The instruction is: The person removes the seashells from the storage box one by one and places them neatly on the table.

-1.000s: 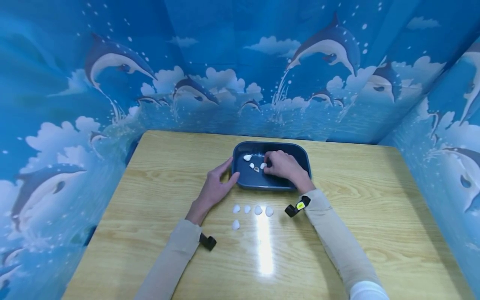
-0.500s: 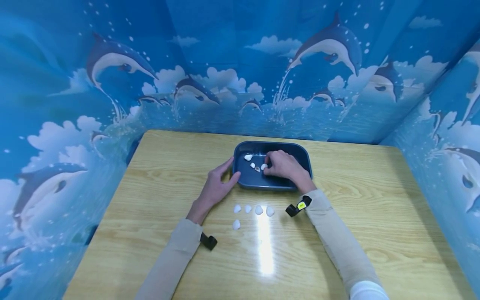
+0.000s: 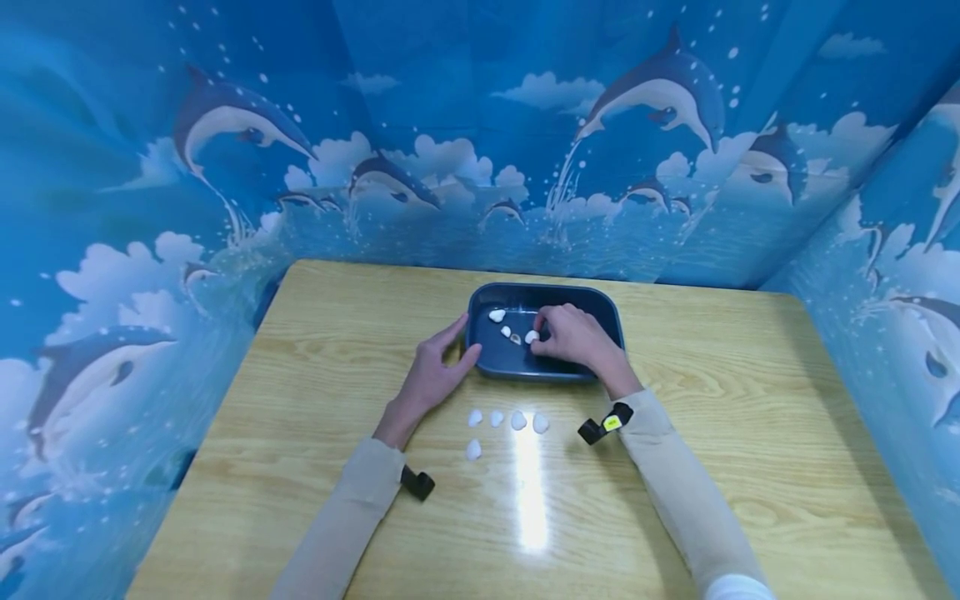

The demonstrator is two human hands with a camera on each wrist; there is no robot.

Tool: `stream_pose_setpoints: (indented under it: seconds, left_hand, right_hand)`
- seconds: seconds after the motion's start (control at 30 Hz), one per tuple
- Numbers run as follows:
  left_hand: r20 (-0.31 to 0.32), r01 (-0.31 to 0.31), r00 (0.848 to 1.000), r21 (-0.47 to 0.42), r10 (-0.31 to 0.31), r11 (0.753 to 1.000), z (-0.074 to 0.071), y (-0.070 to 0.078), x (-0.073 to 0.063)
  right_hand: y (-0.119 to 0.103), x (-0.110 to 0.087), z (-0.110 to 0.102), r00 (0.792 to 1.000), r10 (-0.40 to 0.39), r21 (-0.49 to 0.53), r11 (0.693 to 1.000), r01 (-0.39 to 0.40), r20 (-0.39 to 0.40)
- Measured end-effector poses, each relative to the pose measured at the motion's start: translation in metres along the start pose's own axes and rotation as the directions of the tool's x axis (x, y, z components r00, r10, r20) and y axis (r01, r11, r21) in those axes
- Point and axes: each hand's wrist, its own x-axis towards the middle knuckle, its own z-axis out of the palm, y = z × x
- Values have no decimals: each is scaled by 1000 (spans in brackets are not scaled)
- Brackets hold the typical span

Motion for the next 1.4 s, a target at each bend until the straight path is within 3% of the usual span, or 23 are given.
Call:
stream_pose_setpoints:
  seconds: [0.83, 1.13, 1.4]
  left_hand:
    - [-5, 5, 1000, 4, -5, 1000, 1, 1, 0]
    - [-6, -10, 1000, 4, 10, 1000, 0, -2, 0]
    - [-6, -19, 1000, 0, 19, 1000, 0, -2, 1]
  right_hand:
    - [-23, -60, -10, 978, -106, 40, 993, 115, -179]
    - [-31, -78, -1, 950, -200, 18, 977, 210, -241]
    - [-37, -91, 12, 935, -267, -5, 962, 273, -232]
